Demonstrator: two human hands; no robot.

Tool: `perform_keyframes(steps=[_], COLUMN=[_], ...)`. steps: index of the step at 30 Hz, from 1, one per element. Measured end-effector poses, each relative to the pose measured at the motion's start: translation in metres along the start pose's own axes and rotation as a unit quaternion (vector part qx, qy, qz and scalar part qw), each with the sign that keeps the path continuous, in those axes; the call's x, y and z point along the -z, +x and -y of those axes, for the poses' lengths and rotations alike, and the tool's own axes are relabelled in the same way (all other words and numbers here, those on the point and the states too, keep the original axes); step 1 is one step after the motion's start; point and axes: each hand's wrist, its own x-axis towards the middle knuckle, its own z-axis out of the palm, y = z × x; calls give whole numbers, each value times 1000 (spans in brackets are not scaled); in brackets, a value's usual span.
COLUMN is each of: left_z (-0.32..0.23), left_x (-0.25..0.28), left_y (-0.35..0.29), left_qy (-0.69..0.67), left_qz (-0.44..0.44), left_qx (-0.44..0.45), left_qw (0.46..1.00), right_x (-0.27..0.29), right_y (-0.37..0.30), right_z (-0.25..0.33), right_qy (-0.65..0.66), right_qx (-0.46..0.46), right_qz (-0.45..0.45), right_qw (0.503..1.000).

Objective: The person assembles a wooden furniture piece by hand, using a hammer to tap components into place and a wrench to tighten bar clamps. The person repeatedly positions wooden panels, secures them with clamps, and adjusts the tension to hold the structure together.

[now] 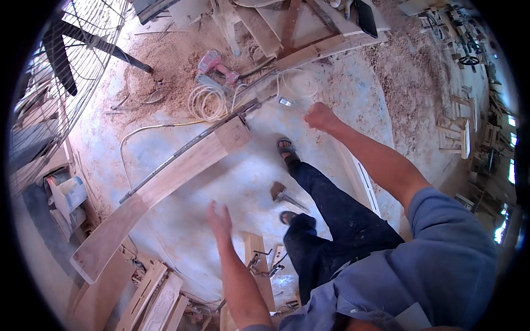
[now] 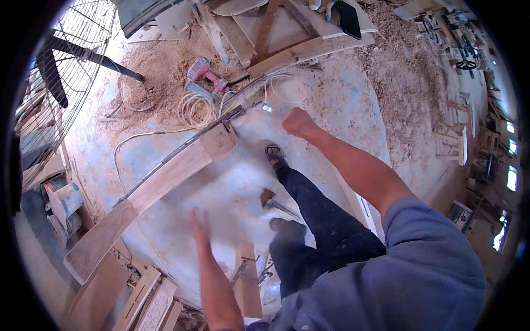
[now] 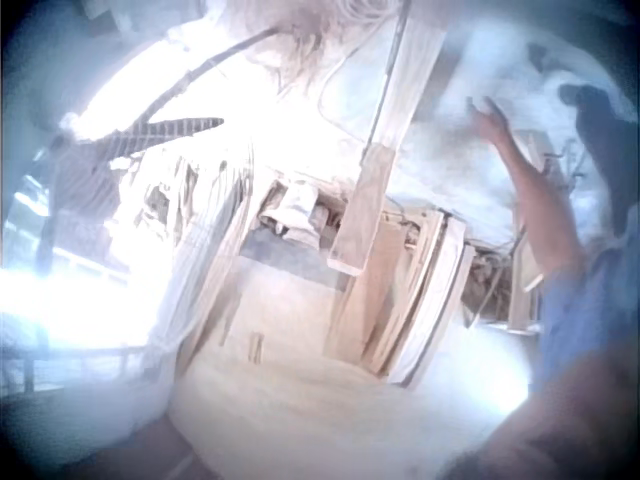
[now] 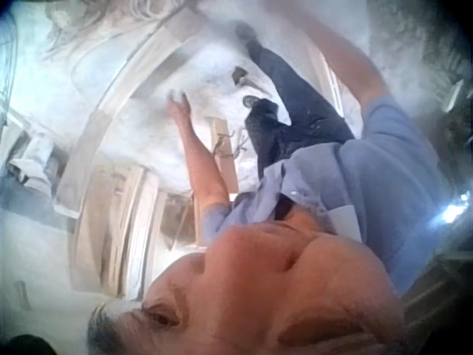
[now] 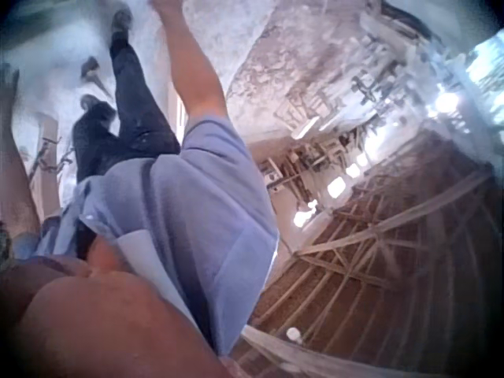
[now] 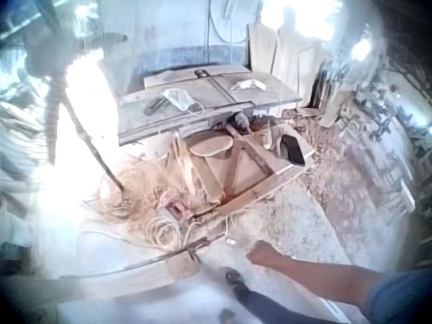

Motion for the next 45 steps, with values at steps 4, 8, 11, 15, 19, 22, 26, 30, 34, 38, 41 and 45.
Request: perform_keyframes(steps=[4,8,11,15,19,22,26,30,34,38,41,45], left_z=[-45,-70,-55,-50,-52,-60,-57,-40,-33,-30,-34,-27], left_x=[4,-20,-40,-58,-60,-68,-56,-63,-70,-74,-77,-77], left_y=[135,210,262,303,305,305,316,320,319,321,325,327], left_qy=[-16,8,159,215,272,275,281,267,279,256,239,232], left_qz=[36,5,1,17,46,31,83,45,48,28,1,-27], left_qx=[29,-100,-83,-27,-41,-103,-91,-94,-94,-92,-127,-151], left_qw=[999,995,984,976,960,955,952,958,955,962,963,960], right_x=[14,-1,-20,-40,-54,-70,-120,-173,-238,-304,-332,-253], right_y=[17,9,-8,-10,-8,-20,-8,23,63,109,153,206], right_z=[35,36,40,26,32,26,18,-14,-77,-130,-202,-210], right_qy=[-111,-292,-390,-445,-469,-496,-435,-206,54,26,82,-239], right_qx=[5,71,106,179,229,147,69,-111,-258,-244,-217,-81], right_qz=[18,-39,-30,-62,-77,-31,16,45,18,-162,-271,-312], right_qw=[994,953,914,875,849,855,898,971,964,956,934,916])
